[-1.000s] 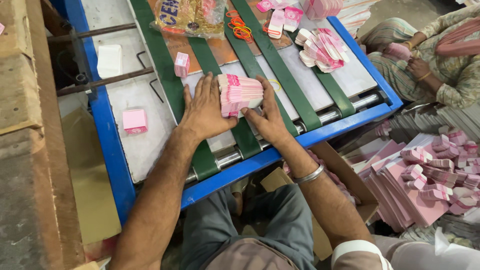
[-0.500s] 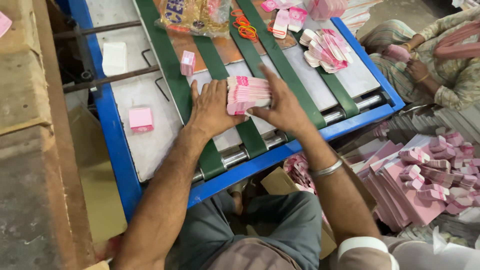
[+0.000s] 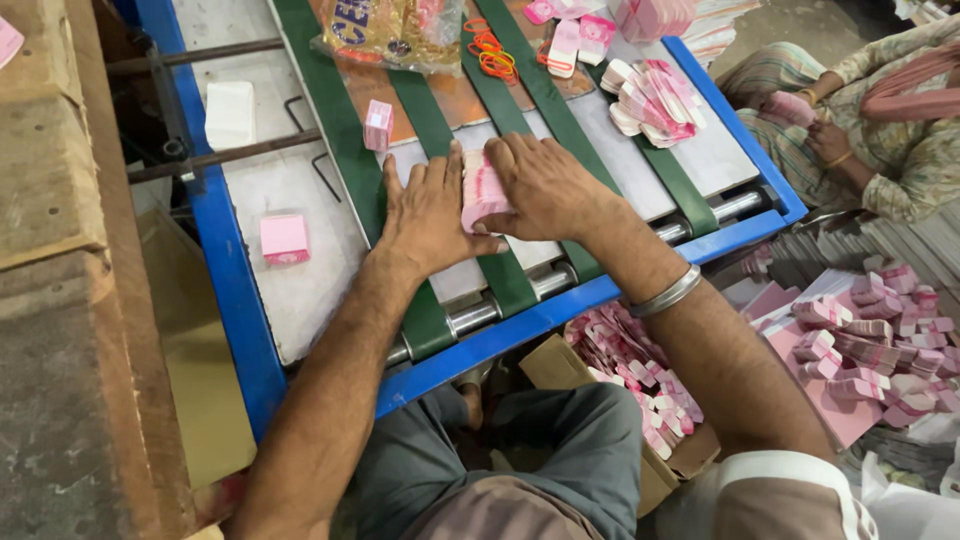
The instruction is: The person gathers pink paper items on a conveyor belt, aligns them into stacks, and secures each stack with a yellow rubber band. The person then places the bundled stacks onto the belt and repeats the process with additional items.
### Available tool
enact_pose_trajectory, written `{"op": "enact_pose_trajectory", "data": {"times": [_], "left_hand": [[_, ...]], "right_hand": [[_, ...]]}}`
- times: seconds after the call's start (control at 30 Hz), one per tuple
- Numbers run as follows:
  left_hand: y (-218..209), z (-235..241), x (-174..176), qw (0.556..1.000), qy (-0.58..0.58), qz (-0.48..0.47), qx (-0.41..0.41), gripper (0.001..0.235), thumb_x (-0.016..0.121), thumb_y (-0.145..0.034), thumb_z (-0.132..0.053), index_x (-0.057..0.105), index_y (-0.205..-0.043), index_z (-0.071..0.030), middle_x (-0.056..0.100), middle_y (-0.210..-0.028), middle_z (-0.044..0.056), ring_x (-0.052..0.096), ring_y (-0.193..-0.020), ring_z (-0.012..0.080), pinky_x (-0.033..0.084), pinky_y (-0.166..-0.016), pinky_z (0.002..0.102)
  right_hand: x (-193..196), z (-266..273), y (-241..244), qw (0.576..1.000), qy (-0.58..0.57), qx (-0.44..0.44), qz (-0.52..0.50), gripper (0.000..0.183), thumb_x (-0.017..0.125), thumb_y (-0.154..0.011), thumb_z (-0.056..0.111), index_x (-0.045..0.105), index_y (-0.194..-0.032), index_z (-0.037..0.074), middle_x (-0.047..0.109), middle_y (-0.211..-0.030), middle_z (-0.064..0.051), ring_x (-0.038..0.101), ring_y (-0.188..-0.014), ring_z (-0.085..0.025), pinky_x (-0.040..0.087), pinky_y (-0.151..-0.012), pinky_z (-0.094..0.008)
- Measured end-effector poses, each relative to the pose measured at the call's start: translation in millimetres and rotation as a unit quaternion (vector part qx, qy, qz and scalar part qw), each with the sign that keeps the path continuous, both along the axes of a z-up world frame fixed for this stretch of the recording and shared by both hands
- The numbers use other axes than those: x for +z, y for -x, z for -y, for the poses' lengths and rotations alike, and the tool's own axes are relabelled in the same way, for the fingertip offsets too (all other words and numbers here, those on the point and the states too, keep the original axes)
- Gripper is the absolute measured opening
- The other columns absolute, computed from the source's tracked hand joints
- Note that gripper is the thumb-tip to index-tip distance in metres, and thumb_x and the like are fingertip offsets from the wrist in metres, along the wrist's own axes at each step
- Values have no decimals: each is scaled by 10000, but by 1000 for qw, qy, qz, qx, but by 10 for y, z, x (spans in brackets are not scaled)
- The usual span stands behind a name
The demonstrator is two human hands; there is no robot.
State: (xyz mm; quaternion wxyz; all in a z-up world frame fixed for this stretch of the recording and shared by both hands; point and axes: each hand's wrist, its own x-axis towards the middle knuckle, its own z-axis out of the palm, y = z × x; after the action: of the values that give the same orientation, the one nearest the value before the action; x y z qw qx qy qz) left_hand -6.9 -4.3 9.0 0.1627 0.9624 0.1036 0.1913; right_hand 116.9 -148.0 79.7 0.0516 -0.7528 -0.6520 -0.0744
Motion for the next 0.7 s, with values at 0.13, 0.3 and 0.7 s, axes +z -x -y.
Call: {"op": "enact_pose_trajectory", "data": {"times": [0.13, 0.3, 0.7], "left_hand": [[-36, 31, -51, 1000, 5, -8, 24, 1456, 897, -508, -724, 273, -1518, 118, 562, -1241, 179, 536, -1177, 366, 168, -1147, 695], [-99, 55, -96, 999, -13, 14, 46, 1431, 922, -481, -677, 328, -1497, 137, 580, -1142, 161, 556, -1123, 351, 190, -1124, 692], [-78, 34, -156, 996, 0, 89, 17, 1014, 967, -430, -646, 576, -1129, -24, 620, -1049, 120, 596, -1068, 341, 234, -1103, 669]], "right_hand": [[-71, 9, -12, 999, 5, -8, -35, 871, 831, -782, 536, 487, -1308, -68, 586, -1160, -239, 598, -1081, -412, 473, -923, -475], [-150, 15, 8, 997, -31, 0, -64, 787, 860, -726, 418, 505, -1246, -54, 602, -1115, -221, 599, -1078, -408, 481, -901, -480], [-103, -53, -62, 997, -17, 17, -72, 849, 894, -678, 420, 483, -1241, -65, 623, -1106, -229, 597, -1097, -410, 466, -926, -485]]}}
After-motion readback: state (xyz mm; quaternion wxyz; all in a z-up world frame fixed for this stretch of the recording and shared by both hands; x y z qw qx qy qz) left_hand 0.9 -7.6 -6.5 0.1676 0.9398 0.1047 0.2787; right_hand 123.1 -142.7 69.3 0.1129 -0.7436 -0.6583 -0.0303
